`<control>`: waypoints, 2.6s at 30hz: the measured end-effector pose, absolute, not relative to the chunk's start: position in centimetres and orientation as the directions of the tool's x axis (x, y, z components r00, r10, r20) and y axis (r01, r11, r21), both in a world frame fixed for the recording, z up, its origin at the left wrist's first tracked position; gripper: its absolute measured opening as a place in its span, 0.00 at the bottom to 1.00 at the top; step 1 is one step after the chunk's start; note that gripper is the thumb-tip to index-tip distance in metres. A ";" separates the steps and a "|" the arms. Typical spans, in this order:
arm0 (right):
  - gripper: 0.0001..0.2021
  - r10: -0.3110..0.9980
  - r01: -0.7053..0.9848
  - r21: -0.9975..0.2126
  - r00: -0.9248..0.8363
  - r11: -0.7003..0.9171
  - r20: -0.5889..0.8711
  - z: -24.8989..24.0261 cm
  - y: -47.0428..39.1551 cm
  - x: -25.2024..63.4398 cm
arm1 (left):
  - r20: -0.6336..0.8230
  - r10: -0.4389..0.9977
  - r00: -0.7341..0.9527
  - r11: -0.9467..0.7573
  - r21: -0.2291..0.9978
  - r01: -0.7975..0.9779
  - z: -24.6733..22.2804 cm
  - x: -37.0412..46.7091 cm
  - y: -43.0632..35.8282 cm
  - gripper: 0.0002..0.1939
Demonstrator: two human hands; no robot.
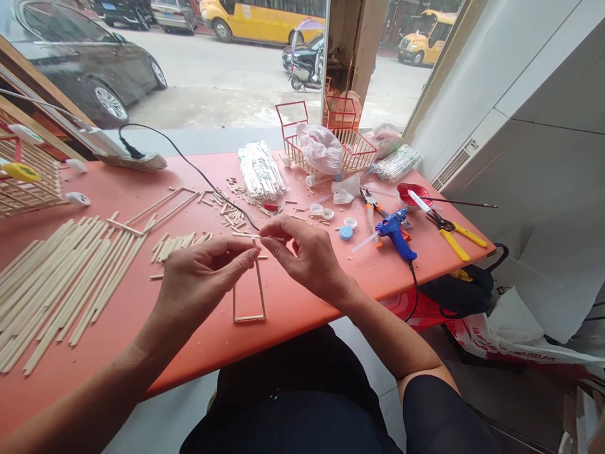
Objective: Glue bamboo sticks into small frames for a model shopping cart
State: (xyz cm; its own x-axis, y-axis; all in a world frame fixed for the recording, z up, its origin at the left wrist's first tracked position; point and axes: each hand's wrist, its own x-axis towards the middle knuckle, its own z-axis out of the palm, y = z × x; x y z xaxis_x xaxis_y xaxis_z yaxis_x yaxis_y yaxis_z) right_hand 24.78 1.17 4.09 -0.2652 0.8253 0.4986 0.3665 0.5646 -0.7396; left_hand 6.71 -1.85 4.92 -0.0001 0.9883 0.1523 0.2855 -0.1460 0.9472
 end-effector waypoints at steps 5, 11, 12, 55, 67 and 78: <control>0.11 0.795 0.374 -0.701 -0.288 0.607 0.534 4.8 0.6 25.8 | 0.181 0.983 -0.001 -0.171 0.927 0.333 4.8 6.7 -2.0 0.07; 0.12 0.818 0.713 -0.542 -0.076 0.444 0.570 5.5 1.1 31.8 | 0.159 0.986 -0.041 -0.137 0.933 0.332 4.9 6.4 -2.3 0.07; 0.11 0.816 0.783 -0.491 -0.036 0.382 0.577 5.4 1.2 33.4 | 0.160 0.986 -0.048 -0.136 0.935 0.327 4.9 6.2 -2.3 0.07; 0.22 0.967 0.336 -0.914 -0.194 0.226 0.167 9.1 -2.9 35.8 | 0.362 0.932 -0.013 -0.325 0.850 0.415 4.0 6.4 -3.5 0.07; 0.27 0.883 0.462 -0.840 -0.468 0.284 0.040 12.2 -2.4 32.1 | 0.503 0.864 0.016 -0.437 0.734 0.519 4.3 6.7 -4.1 0.03; 0.31 0.894 0.552 -0.789 -0.449 0.270 -0.008 12.3 -2.2 31.5 | 0.513 0.858 0.024 -0.450 0.727 0.519 4.3 6.6 -4.1 0.03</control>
